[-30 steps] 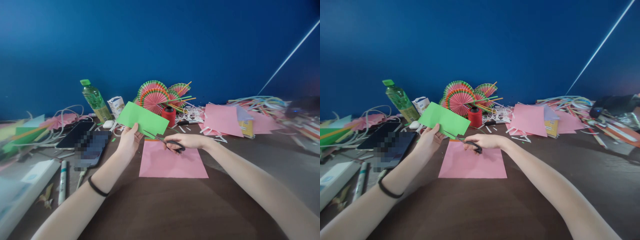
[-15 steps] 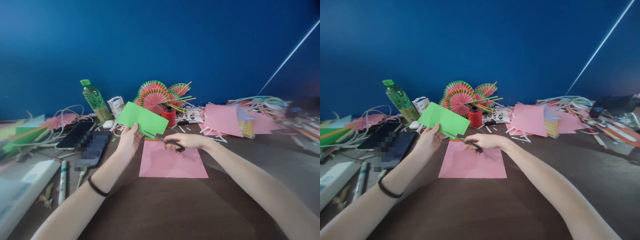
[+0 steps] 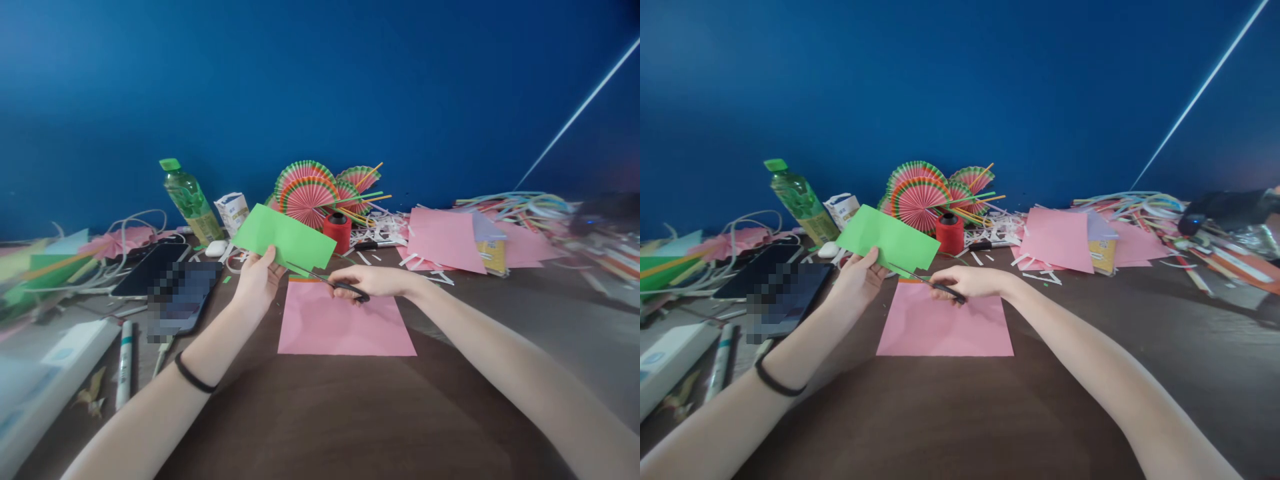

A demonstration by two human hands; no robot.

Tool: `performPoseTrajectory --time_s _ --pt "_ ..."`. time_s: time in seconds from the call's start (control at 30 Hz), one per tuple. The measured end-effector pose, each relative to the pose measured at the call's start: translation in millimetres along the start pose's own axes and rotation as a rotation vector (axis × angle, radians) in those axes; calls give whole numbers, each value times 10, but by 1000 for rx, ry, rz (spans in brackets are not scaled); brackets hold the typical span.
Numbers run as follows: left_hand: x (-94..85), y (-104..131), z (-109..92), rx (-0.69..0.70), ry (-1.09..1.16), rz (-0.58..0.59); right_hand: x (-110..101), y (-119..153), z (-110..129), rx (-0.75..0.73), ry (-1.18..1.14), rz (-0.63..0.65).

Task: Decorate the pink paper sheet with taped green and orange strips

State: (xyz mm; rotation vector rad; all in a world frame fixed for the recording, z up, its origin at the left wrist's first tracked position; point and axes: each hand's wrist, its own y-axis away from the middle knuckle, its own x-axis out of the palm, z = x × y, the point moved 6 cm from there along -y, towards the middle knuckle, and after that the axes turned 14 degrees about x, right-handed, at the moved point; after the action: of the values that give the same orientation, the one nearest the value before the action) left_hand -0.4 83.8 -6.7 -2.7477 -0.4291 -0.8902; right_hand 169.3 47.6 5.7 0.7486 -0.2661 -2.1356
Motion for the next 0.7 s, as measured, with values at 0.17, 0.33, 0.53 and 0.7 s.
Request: performPoseTrajectory --time_s 0.17,0.33,0.53,0.7 --pt "4 9 -2 1 -5 -7 -1 -16 -14 -42 6 4" --pt "9 1 -33 7 -26 23 -23 -38 -47 -41 11 -3" --pt "-40 -67 -98 -53 -151 41 -110 -11 -67 -17 40 -53" --pt "-103 -142 -217 21 -106 -69 -132 -21 -109 3 27 -46"
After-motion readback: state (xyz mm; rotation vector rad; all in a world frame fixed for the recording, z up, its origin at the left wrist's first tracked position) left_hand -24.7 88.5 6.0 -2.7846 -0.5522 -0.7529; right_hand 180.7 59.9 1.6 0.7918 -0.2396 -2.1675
